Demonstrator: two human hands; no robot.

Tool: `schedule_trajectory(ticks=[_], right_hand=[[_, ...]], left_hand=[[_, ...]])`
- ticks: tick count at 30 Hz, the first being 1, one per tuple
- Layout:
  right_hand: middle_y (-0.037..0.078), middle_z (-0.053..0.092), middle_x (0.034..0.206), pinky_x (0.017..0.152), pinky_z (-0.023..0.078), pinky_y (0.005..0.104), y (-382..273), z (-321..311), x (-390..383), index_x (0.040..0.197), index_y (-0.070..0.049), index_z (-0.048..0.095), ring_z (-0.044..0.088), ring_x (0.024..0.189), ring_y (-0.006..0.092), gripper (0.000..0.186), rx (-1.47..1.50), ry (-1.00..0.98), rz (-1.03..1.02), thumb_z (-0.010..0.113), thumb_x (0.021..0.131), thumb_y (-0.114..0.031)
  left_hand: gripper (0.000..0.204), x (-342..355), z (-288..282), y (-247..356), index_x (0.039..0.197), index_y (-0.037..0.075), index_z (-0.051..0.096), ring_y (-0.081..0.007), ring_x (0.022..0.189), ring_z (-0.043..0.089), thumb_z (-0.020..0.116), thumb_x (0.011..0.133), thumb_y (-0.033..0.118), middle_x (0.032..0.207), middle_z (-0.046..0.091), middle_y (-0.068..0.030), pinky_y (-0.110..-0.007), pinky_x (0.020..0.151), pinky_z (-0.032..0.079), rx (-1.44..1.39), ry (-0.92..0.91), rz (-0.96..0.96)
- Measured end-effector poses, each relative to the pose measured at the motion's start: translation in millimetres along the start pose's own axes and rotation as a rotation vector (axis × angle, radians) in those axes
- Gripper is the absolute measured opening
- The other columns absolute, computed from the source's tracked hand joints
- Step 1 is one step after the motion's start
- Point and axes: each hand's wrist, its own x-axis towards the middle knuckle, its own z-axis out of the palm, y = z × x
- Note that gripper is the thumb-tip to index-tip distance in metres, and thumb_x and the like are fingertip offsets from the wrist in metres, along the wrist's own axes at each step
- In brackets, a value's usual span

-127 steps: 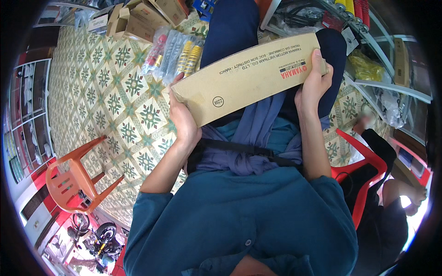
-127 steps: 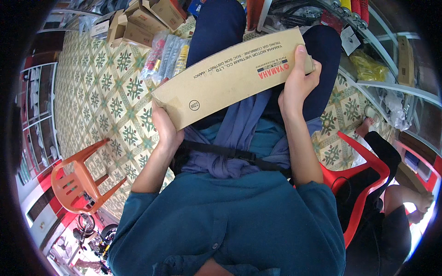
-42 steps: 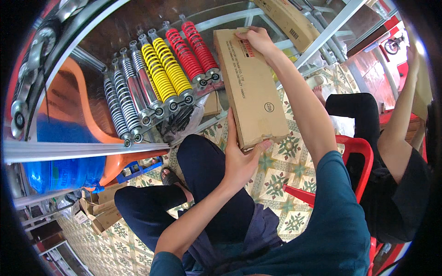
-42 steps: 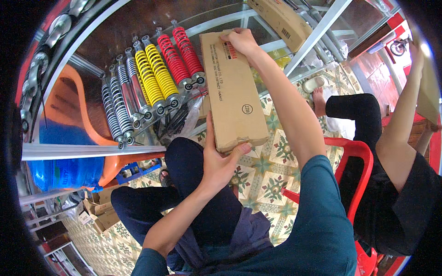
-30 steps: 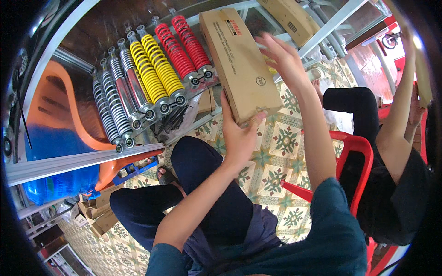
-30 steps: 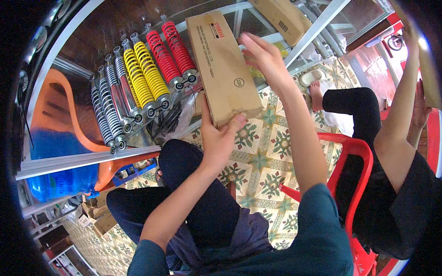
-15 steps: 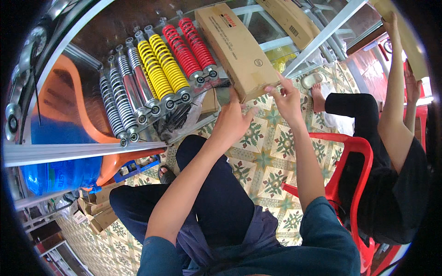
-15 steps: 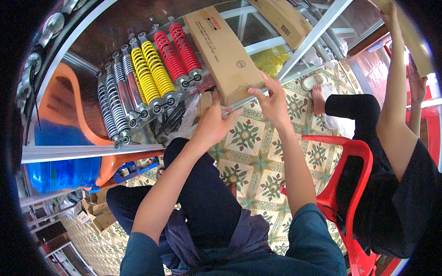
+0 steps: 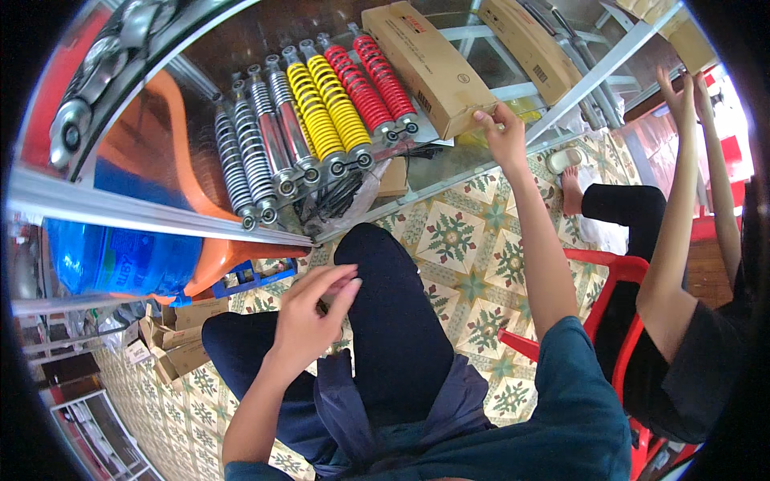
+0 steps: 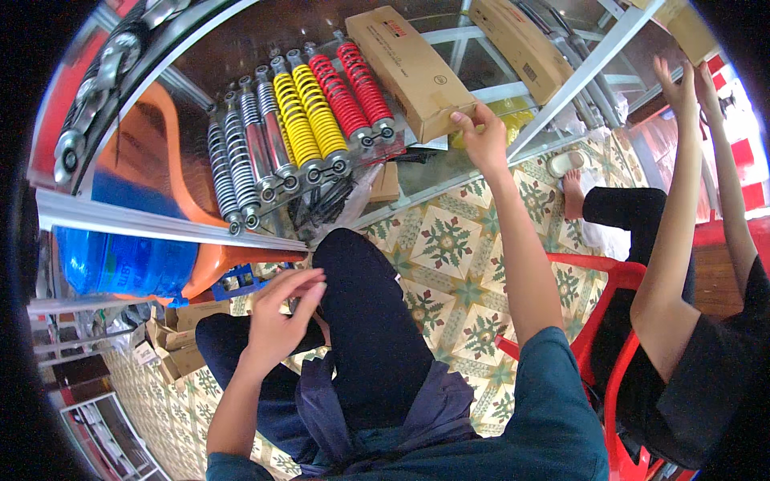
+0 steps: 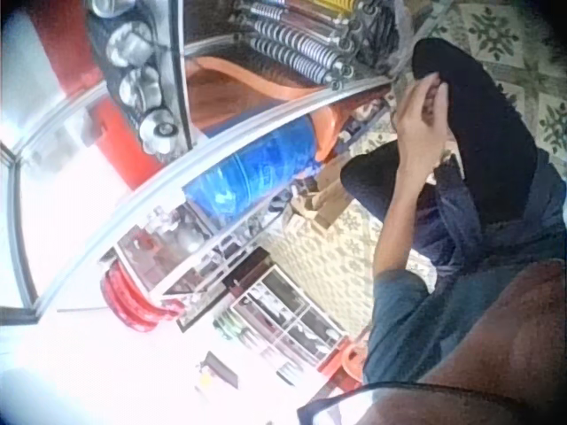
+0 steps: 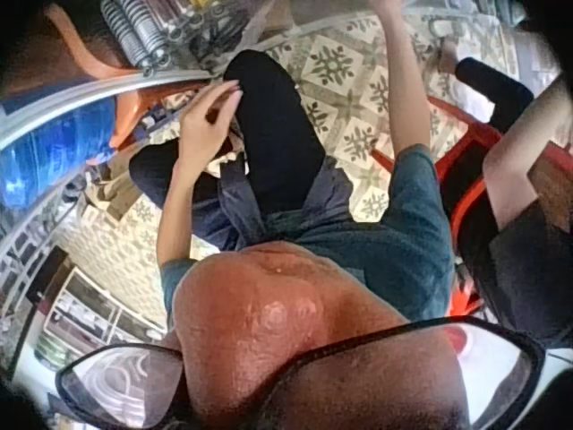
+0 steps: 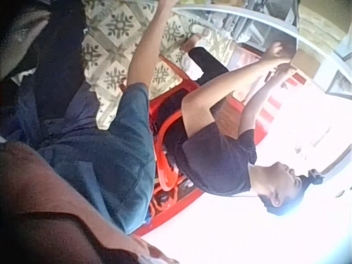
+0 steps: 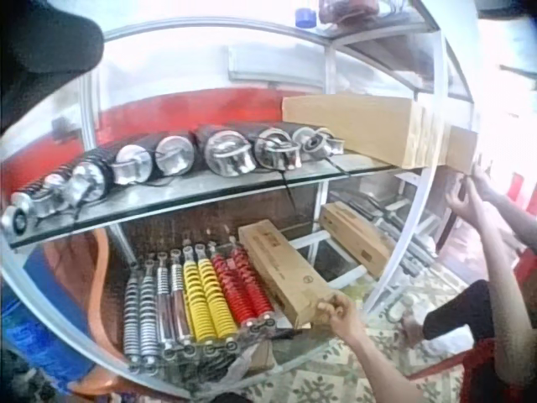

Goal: The person sits on the floor and packs motorcycle suspension springs into cardboard boxes. They pick up red and yellow springs wrapped in plastic, place them into Yamaha-branded boxes, and fold the flaps to close them. The person then places the packed boxes onto a nearby metal shelf.

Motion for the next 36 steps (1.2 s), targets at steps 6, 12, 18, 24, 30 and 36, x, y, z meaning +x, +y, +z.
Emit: schedule_trajectory(ticks=[6,12,18,24,30,36], right_hand=[[0.007,0.076,0.089,0.072,0.050,0.0292,-24.0,19.4,14.0,0.122,-0.005,0.072,0.061,0.076,0.0079,0.031,-0.016,-0.008,0.141,0.075,0.094,-0.017],[0.008,0.078,0.099,0.075,0.051,0.0299,10.6,34.5,19.7,0.121,-0.002,0.071,0.062,0.080,0.0089,0.029,0.139,0.061,0.064,0.073,0.096,-0.016],[0.003,0.070,0.087,0.076,0.048,0.0324,33.7,33.7,29.4,0.097,-0.002,0.067,0.055,0.082,0.0116,0.029,0.033,-0.080,0.011,0.073,0.098,-0.030],[0.006,0.070,0.122,0.074,0.052,0.0313,51.9,-6.2,4.1,0.144,-0.005,0.058,0.064,0.094,0.0159,0.060,0.174,0.000,0.434,0.076,0.094,-0.033],[0.010,0.071,0.106,0.062,0.044,0.0267,53.8,-43.1,-57.6,0.134,-0.007,0.066,0.061,0.081,0.0162,0.049,0.168,0.074,0.496,0.075,0.089,-0.022],[0.001,0.064,0.088,0.054,0.034,0.0257,-21.2,-23.8,-161.2,0.125,-0.007,0.072,0.051,0.066,0.0084,0.037,-0.113,-0.069,0.527,0.070,0.093,-0.025]], left_hand=[[0.016,-74.7,-59.6,-11.1,0.109,-0.003,0.073,-0.0188,0.091,0.074,0.070,0.095,0.002,0.103,0.074,-0.0137,-0.029,0.082,0.058,0.141,0.237,-0.167],[0.014,-142.4,-94.6,-27.6,0.107,-0.003,0.074,-0.0168,0.089,0.072,0.068,0.099,0.006,0.099,0.074,-0.0119,-0.028,0.081,0.057,0.139,0.403,-0.317],[0.016,-223.6,-127.4,-53.1,0.108,-0.004,0.074,-0.0159,0.091,0.071,0.068,0.100,0.009,0.100,0.074,-0.0115,-0.028,0.082,0.056,0.159,0.559,-0.440],[0.022,-312.5,-162.3,-102.3,0.114,-0.002,0.075,-0.0162,0.091,0.073,0.070,0.099,0.014,0.104,0.076,-0.0133,-0.030,0.083,0.058,0.183,0.789,-0.559],[0.027,-408.7,-165.0,-168.7,0.120,0.001,0.073,-0.0194,0.097,0.074,0.069,0.099,0.017,0.114,0.076,-0.0138,-0.032,0.080,0.060,0.102,0.943,-0.791],[0.059,-469.9,-172.6,-274.7,0.145,0.006,0.054,-0.0296,0.109,0.069,0.075,0.095,0.028,0.127,0.068,-0.0183,-0.041,0.090,0.058,0.255,0.919,-0.906]])
